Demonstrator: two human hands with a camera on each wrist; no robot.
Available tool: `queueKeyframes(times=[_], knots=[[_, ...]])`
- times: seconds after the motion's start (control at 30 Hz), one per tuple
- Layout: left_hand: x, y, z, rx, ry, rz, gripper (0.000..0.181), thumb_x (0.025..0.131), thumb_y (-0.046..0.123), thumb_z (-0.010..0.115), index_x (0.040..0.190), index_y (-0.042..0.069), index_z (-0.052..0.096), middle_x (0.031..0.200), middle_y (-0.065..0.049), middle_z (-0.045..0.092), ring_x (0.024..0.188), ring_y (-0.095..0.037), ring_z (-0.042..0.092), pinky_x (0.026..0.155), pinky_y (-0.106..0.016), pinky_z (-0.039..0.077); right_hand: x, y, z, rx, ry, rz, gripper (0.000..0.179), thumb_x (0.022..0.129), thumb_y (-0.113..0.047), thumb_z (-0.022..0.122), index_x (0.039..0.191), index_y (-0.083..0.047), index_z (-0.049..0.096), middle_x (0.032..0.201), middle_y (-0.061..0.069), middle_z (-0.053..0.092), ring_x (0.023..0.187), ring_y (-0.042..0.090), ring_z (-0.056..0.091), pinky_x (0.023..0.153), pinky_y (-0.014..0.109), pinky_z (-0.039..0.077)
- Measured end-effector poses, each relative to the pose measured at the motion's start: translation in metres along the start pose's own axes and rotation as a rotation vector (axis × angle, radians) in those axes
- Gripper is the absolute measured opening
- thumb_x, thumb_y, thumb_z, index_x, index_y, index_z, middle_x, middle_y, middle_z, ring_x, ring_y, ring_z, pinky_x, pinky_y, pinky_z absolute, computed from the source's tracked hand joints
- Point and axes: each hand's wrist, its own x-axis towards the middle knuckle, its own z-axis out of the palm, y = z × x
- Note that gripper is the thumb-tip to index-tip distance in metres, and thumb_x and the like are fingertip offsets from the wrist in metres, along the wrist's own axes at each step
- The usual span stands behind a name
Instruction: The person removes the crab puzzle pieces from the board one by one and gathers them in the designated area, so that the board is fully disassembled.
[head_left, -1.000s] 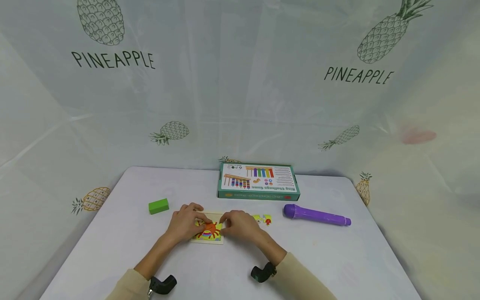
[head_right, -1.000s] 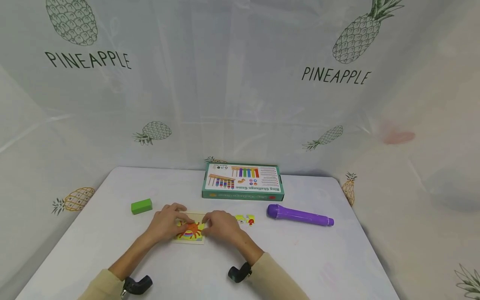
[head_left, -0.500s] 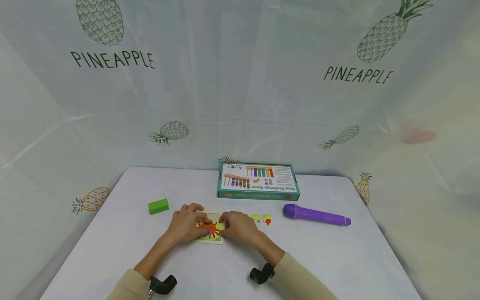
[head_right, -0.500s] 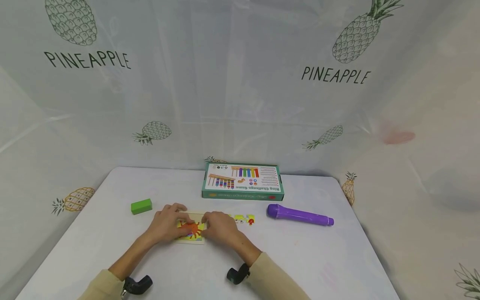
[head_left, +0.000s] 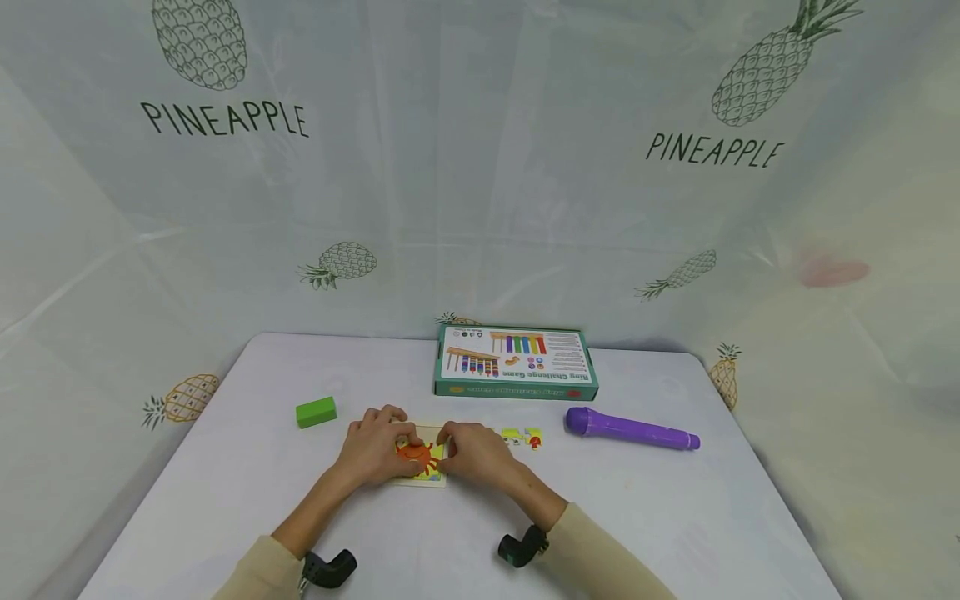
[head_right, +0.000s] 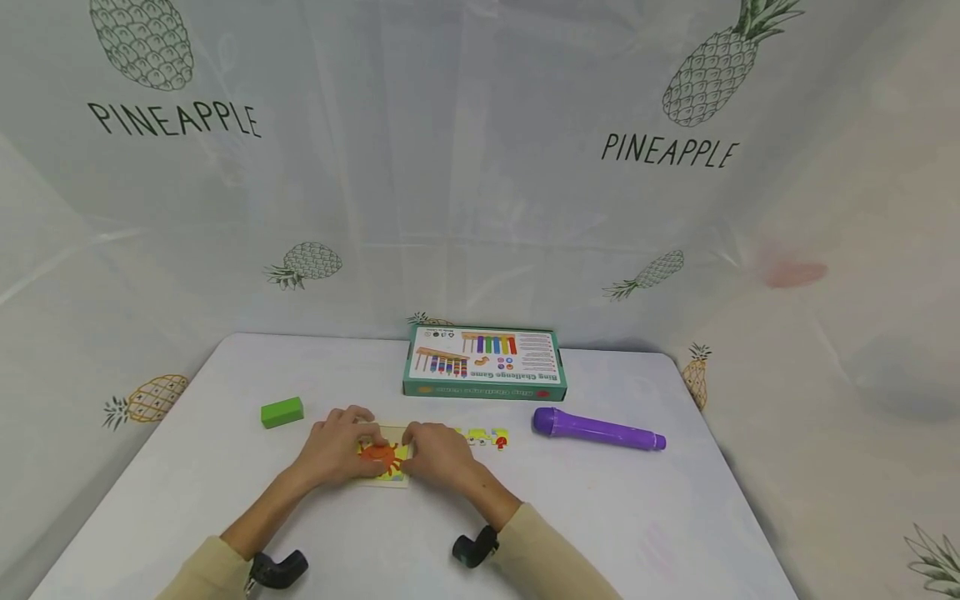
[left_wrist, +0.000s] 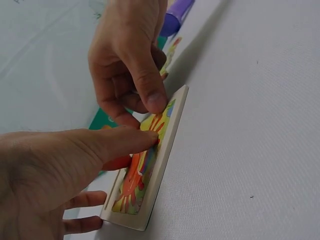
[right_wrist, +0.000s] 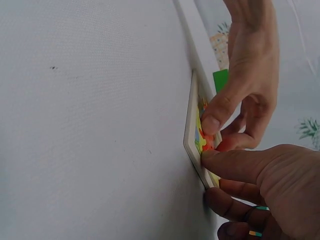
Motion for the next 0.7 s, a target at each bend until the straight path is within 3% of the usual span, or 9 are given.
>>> queueKeyframes(times=[0.7], knots=[[-0.0025,0.0092,0.0025,0.035,0.003,-0.017,0.029,0.07,0.051,0.086,0.084,0.034,0.065,0.128,-0.006,0.056,0.117,-0.038,0.047,0.092,-0.064,0.04,0.0015,0.0017,0.003,0.026,0.01,-0.014,0.037,0.083,-0.029,0.083,0.111,-0.018,0.062,0.07,-0.009,0.056,0.059,0.008,0.049,0.053,0.021,0.041]])
